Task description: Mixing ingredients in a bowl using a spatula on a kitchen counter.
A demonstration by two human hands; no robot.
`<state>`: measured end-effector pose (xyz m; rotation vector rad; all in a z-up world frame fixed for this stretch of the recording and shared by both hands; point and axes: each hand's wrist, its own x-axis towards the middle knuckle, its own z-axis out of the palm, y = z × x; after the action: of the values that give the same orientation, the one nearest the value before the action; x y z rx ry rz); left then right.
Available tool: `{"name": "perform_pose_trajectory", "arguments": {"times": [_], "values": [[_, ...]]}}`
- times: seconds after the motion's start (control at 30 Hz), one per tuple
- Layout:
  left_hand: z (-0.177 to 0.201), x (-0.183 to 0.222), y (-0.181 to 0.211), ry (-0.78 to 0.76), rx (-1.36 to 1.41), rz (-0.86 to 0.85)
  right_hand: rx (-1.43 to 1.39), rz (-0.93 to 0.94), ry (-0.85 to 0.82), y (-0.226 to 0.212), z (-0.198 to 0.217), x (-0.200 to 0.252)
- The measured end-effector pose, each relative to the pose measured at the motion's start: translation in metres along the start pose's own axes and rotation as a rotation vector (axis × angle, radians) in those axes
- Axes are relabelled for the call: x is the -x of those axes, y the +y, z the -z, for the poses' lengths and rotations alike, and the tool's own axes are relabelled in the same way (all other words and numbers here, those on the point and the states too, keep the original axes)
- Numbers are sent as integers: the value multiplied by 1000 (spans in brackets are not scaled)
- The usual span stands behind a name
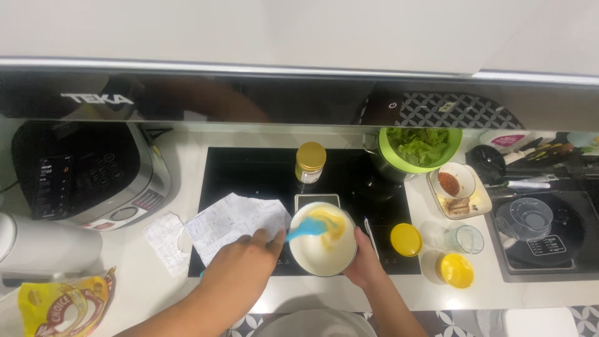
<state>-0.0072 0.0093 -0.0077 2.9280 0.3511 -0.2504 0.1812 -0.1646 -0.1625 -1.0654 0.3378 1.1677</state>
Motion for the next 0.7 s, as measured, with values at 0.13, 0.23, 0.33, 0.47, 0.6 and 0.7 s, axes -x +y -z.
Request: {"name": "perform_pose_trajectory", "arguments": {"times": [0.13,0.23,0.33,0.47,0.6,0.7], "values": [[-30,13,25,-107,89,-104,-46,205,-332,24,46,-37],[22,15,23,-272,153,214,-29,287,-393,3,-18,13],[-43,4,31,-135,107,36,-87,354,-608,16,-8,3],[25,-3,36,-705,207,167,-73,343,-558,11,-6,0],[-40,6,36,-72,92,81,-81,399,-624,9,-10,12],[16,2,34,-260,151,-5,-111,385,-606,3,-4,0]]}}
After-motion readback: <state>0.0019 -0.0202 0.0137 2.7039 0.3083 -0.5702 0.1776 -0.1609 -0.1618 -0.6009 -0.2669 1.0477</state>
